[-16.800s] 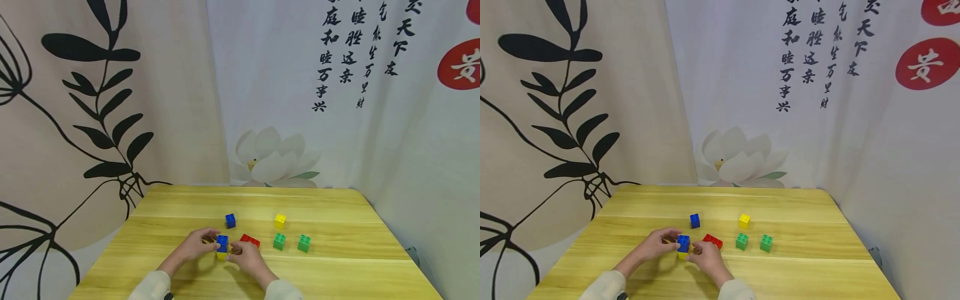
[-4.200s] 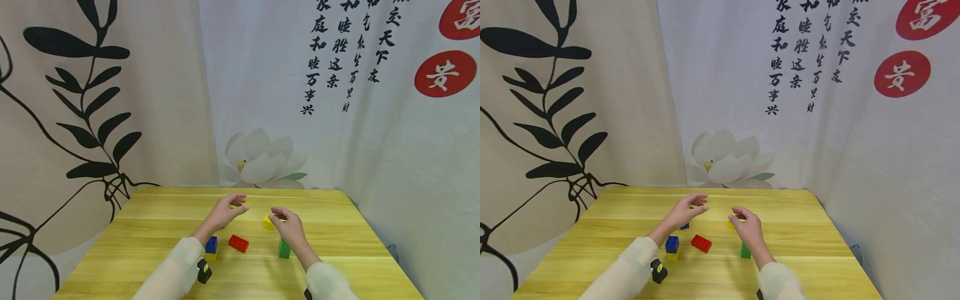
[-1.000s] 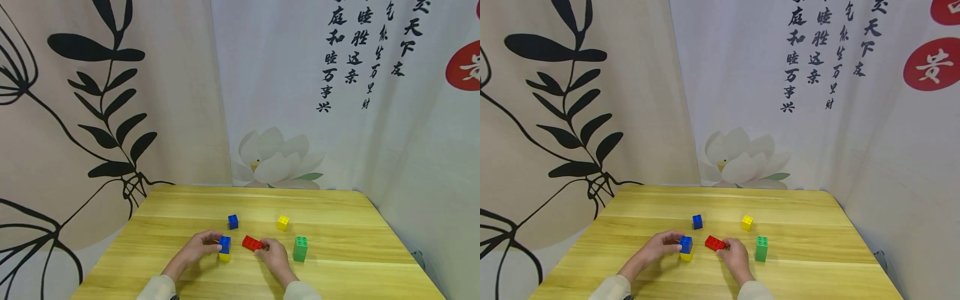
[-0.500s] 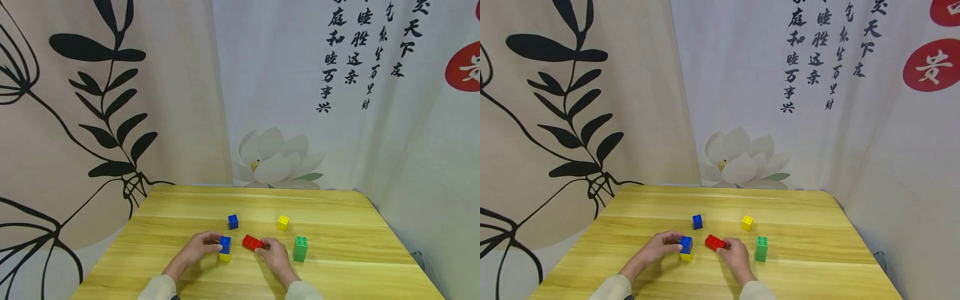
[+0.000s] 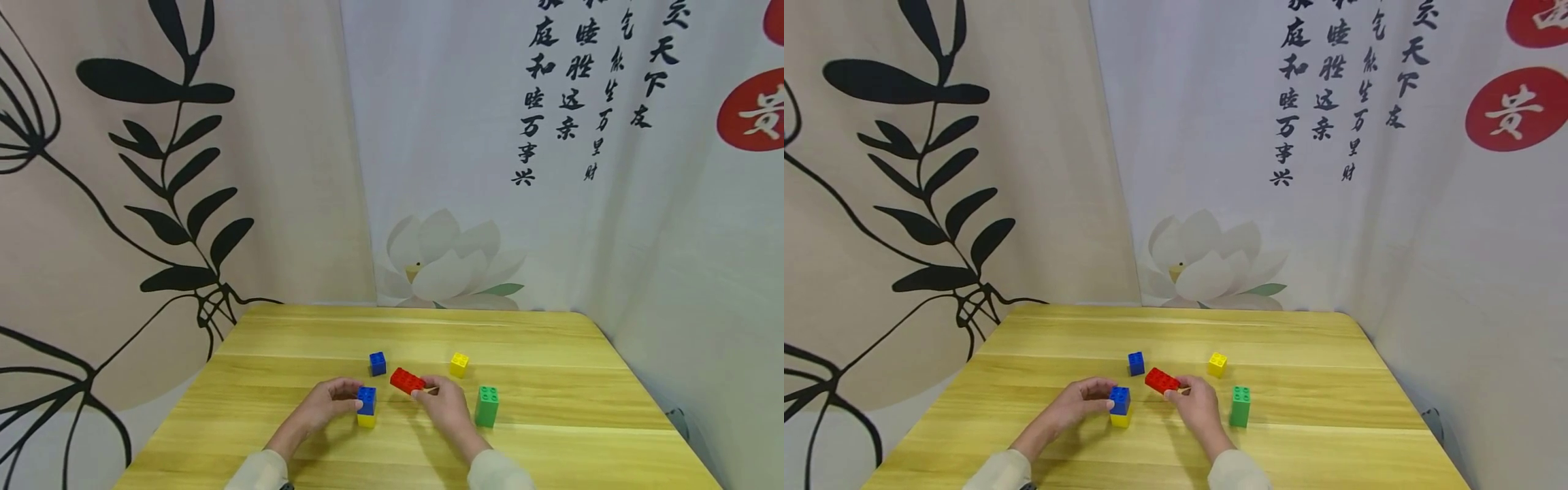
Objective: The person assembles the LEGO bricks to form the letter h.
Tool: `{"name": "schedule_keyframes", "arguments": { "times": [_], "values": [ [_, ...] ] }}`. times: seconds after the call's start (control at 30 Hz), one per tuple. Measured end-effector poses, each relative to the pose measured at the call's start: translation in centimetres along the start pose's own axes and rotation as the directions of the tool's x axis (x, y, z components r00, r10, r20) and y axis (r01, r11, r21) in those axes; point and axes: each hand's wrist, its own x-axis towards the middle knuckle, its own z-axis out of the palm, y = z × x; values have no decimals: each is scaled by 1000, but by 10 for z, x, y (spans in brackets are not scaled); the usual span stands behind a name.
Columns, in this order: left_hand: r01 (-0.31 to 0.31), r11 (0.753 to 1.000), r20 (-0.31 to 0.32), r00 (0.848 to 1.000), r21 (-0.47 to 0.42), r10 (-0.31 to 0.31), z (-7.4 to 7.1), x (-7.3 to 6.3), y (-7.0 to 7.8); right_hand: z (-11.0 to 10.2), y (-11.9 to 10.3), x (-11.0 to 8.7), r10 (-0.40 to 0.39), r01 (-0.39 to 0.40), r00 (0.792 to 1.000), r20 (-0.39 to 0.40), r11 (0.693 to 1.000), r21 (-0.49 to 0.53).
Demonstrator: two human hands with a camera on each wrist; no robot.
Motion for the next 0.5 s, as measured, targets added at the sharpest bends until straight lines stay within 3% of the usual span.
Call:
{"name": "schedule_keyframes", "arguments": {
  "times": [0.27,0.5],
  "values": [
    [20,999,-11,1000,48,-20,6,1,2,-15,-19,1,-19,19,1000,11,999,-26],
    [-11,999,-9,1000,50,12,15,6,6,-33,-34,6,-89,90,996,17,995,-51]
  ]
}}
